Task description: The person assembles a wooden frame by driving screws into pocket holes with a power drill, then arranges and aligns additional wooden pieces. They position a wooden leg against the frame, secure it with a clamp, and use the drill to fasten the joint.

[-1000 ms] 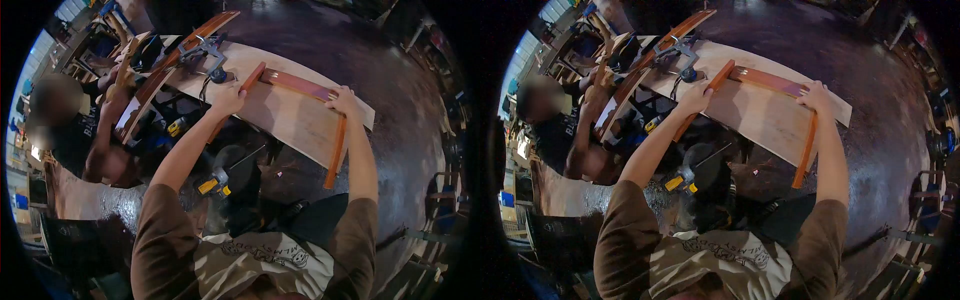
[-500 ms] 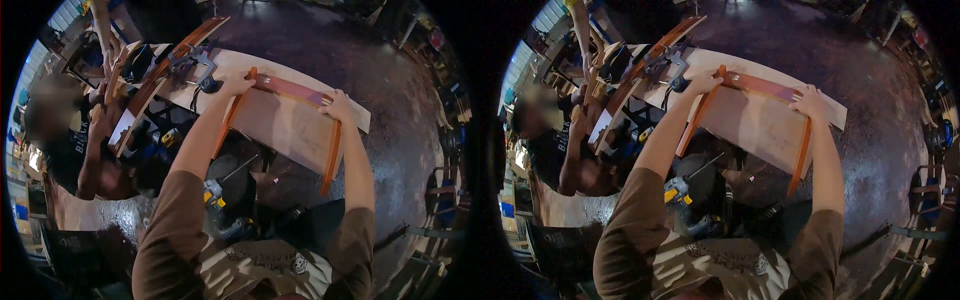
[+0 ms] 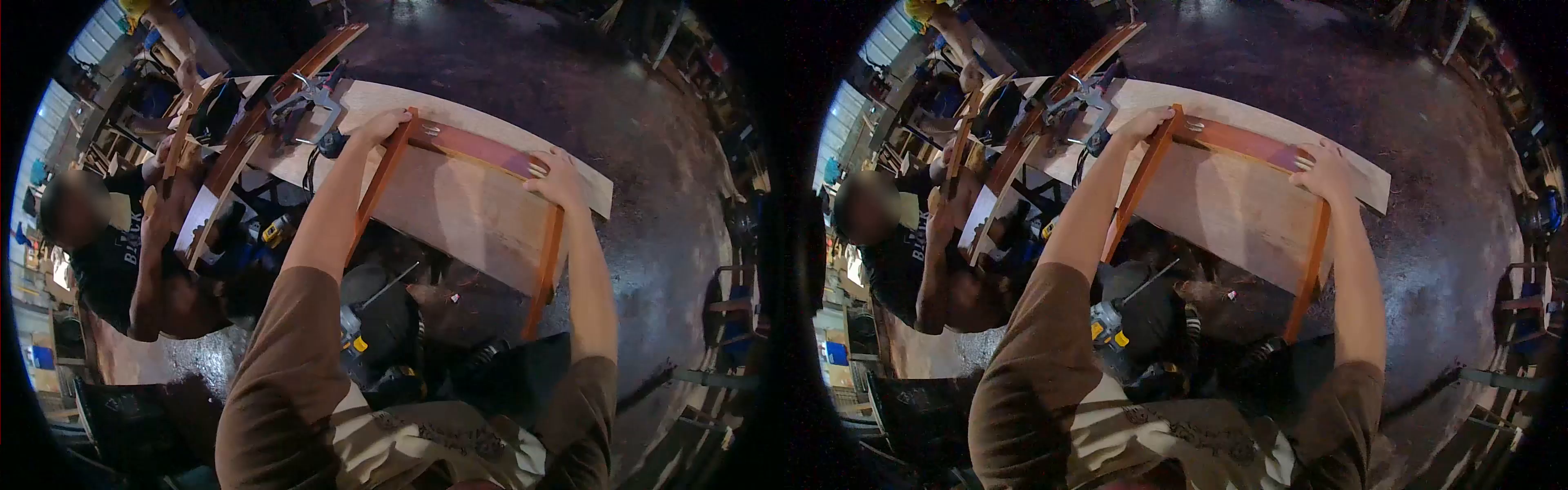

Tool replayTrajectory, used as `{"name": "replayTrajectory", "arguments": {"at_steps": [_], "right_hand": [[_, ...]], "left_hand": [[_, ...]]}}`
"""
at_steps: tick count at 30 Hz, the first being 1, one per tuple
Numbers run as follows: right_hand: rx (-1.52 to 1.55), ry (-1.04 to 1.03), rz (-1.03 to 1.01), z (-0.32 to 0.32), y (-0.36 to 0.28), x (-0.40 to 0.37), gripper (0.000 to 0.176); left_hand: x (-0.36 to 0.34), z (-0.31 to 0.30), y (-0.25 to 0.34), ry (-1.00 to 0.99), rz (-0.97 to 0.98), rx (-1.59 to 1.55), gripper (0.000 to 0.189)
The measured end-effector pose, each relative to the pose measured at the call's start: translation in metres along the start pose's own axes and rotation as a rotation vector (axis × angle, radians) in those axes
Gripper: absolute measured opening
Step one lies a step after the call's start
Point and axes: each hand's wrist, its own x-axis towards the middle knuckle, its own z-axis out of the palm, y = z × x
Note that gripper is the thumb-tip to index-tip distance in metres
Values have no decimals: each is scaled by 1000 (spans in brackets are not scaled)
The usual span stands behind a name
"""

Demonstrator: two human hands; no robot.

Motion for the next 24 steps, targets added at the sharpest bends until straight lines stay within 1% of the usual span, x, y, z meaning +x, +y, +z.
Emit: {"name": "replayTrajectory", "arguments": {"at_steps": [2,5,7,10,13,16,18,19,21,22,23,24], "right_hand": [[3,-9,4,2,2,1,73],[7,-8,-6,3,5,0,75],[10,-3,-21,3,1,-1,75],[-38,-17,-3,0,0,-1,75],[10,-34,18,-1,-2,0,76],[-89,-110,49,-9,-12,9,75],[-439,-187,22,-13,-27,13,74],[-443,-194,18,-16,-44,13,74],[-355,-141,-96,-17,-75,14,80],[-361,-146,-97,1,-73,23,80],[-181,-102,-222,31,-68,40,79],[2,-55,-344,47,-65,49,77]], "left_hand": [[-2,-2,2,-24,-45,-32,50],[13,-10,-2,-57,-20,5,47],[24,-15,-5,-148,-76,-21,44],[35,-19,-3,-205,-91,-9,39],[33,-20,1,-213,-84,-30,36],[36,-21,3,-230,-108,-12,34],[39,-22,2,-248,-93,-10,33],[36,-23,1,-264,-75,-6,33],[29,-24,3,-275,-57,-34,33],[26,-24,4,-283,-33,-52,33],[35,-23,-4,-284,-32,-56,33],[51,-24,-15,-241,-45,-19,32]]}}
